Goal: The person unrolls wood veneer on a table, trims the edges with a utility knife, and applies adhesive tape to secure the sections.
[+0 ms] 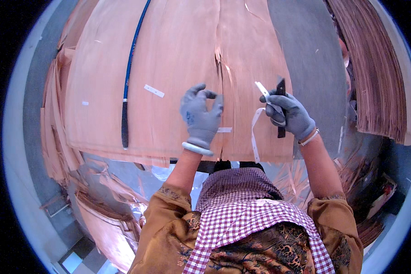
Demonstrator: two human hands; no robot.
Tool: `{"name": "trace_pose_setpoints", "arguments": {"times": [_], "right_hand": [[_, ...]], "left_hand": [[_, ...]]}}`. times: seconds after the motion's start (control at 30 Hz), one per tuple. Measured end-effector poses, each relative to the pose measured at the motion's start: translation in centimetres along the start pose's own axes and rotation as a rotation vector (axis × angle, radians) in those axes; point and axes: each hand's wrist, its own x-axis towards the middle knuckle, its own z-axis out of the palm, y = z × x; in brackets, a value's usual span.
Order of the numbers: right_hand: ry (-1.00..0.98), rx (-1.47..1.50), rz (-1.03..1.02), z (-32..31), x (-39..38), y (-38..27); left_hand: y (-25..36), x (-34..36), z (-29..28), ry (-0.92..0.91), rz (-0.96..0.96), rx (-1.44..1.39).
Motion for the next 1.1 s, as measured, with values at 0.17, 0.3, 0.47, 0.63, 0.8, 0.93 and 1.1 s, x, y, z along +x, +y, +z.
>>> {"name": "trace_pose_setpoints", "arguments": {"times": [0.17, 0.3, 0.47, 0.63, 0.8, 0.93, 1.1], "right_hand": [[0.089, -0.016, -0.044, 1.5, -5.8, -2.5], [0.210, -0.187, -0.098, -1.7, -11.9, -3.9], [0.087, 0.066, -0.302, -5.0, -19.1, -3.0], [-0.227, -0.119, -0.619, -2.4, -20.9, -4.3], [0.204, -0.231, -0.145, -0.5, -20.1, -3.6], [0.008, -0.209, 0.125, -1.1, -16.1, -0.9], [-0.075, -0.185, 0.163, -0.9, -14.8, 0.5]], "left_hand": [[-1.4, -0.4, 1.2, -0.105, 0.134, 0.269], [-2.9, 0.3, 2.0, -0.121, -0.212, -0.246], [-0.5, 1.0, 1.3, -0.019, -0.140, -0.118], [-0.7, 0.2, 2.4, -0.063, 0.229, 0.210], [-0.2, 1.2, 2.0, -0.114, -0.238, -0.401], [1.2, 2.5, 0.0, -0.247, -0.497, -0.827], [2.7, 4.5, -3.1, -0.408, -0.602, -0.821]]}}
